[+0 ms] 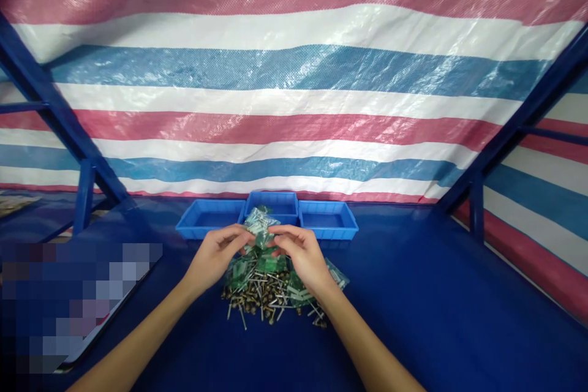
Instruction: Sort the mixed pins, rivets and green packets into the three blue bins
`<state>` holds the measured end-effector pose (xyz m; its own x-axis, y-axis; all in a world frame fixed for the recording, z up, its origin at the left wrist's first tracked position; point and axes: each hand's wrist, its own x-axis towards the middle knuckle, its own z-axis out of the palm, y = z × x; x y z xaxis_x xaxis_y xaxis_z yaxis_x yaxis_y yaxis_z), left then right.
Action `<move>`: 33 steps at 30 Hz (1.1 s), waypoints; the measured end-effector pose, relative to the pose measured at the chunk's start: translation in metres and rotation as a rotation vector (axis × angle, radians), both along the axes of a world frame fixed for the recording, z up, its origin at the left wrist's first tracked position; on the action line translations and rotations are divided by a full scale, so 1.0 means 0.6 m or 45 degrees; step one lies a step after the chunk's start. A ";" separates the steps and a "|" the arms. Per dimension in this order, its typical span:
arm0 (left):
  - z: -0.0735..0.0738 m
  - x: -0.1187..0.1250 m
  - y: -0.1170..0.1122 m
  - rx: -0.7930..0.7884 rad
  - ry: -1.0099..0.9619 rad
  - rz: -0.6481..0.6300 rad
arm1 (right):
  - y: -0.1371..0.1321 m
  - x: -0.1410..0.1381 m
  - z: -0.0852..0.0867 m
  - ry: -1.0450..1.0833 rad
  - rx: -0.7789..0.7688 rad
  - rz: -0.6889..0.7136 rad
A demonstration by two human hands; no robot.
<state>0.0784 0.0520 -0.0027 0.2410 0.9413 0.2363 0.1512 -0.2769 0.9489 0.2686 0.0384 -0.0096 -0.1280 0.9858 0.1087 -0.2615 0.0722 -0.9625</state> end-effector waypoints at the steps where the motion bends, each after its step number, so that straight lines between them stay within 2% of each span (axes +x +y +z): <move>1: -0.001 0.000 -0.001 0.008 0.030 -0.004 | 0.000 0.000 -0.001 -0.040 0.021 -0.029; 4: -0.001 -0.002 -0.003 0.046 0.045 -0.058 | -0.003 0.000 0.001 -0.101 0.099 -0.157; 6: 0.003 -0.006 -0.005 0.157 0.079 -0.076 | -0.006 0.001 0.006 -0.066 0.213 -0.336; 8: 0.009 -0.011 -0.008 0.362 0.284 -0.078 | -0.009 0.004 0.014 -0.008 0.404 -0.579; 10: 0.016 -0.018 -0.012 0.570 0.610 -0.122 | -0.009 0.006 0.024 0.004 0.620 -0.806; 12: 0.020 -0.025 -0.015 0.649 0.879 -0.237 | -0.004 0.007 0.030 -0.056 0.740 -0.918; 14: 0.019 -0.033 -0.018 0.605 1.012 -0.330 | 0.006 0.008 0.027 -0.189 0.666 -0.829; 17: 0.013 -0.047 -0.019 0.474 1.099 -0.403 | 0.019 0.008 0.010 -0.473 0.319 -0.455; 19: 0.009 -0.054 -0.017 0.392 1.140 -0.430 | 0.020 0.008 0.000 -0.638 0.192 -0.281; 24: 0.004 -0.058 -0.008 0.330 1.134 -0.446 | 0.002 0.005 -0.005 -0.828 0.254 -0.194; 29: 0.008 -0.057 -0.001 0.320 0.958 -0.474 | -0.002 -0.003 -0.007 -0.843 0.316 -0.148; 33: 0.019 -0.053 -0.001 0.310 0.804 -0.428 | -0.002 -0.003 -0.013 -0.845 0.346 -0.115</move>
